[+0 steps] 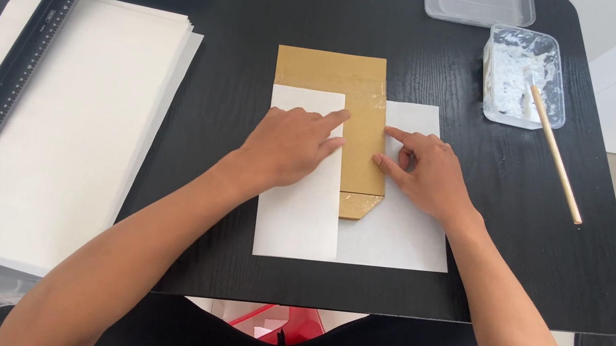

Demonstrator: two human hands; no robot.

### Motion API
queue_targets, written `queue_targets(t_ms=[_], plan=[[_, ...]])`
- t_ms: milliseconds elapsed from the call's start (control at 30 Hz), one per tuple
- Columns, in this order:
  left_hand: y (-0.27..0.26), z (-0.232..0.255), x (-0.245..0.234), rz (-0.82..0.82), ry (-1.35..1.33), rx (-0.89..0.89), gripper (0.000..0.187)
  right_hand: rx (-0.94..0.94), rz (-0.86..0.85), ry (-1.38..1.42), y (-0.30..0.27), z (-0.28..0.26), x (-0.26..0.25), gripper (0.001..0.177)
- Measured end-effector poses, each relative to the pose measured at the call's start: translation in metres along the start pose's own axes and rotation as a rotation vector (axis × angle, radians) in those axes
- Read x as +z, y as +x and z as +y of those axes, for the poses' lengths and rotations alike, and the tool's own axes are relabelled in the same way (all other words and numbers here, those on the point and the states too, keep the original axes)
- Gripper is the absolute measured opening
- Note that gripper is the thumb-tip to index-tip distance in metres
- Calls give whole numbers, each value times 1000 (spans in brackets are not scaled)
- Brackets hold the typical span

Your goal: Finishing the assembly of one paper bag and starting the next by folding paper around a template and applying glue with a brush.

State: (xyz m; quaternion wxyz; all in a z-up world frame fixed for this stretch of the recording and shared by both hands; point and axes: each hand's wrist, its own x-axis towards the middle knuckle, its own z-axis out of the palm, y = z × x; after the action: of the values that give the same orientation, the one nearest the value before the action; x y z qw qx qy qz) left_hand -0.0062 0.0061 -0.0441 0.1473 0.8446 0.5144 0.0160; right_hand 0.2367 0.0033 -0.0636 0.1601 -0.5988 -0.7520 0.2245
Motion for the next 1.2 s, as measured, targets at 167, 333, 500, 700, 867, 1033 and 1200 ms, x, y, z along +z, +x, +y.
queue_targets(t_ms=[167, 333, 500, 700, 867, 1033, 1200], plan=[[-8, -21, 19, 66, 10, 105, 27, -37, 12, -22, -1, 1, 0, 47], [-10, -33, 38, 107, -37, 132, 28, -63, 18, -56, 1, 6, 4, 46], [-17, -30, 33, 72, -63, 125, 36, -77, 23, -73, 2, 8, 6, 45], [-16, -32, 38, 60, -9, 108, 40, -75, 23, -115, 1, 14, 7, 47], [-14, -34, 36, 39, -27, 86, 41, -91, 29, -167, -1, 11, 1, 46], [-14, -36, 39, 45, -34, 84, 41, 76, 107, -364, 3, 34, 2, 70], [-13, -35, 39, 33, -28, 87, 42, 99, 55, -275, -6, 6, -7, 80]])
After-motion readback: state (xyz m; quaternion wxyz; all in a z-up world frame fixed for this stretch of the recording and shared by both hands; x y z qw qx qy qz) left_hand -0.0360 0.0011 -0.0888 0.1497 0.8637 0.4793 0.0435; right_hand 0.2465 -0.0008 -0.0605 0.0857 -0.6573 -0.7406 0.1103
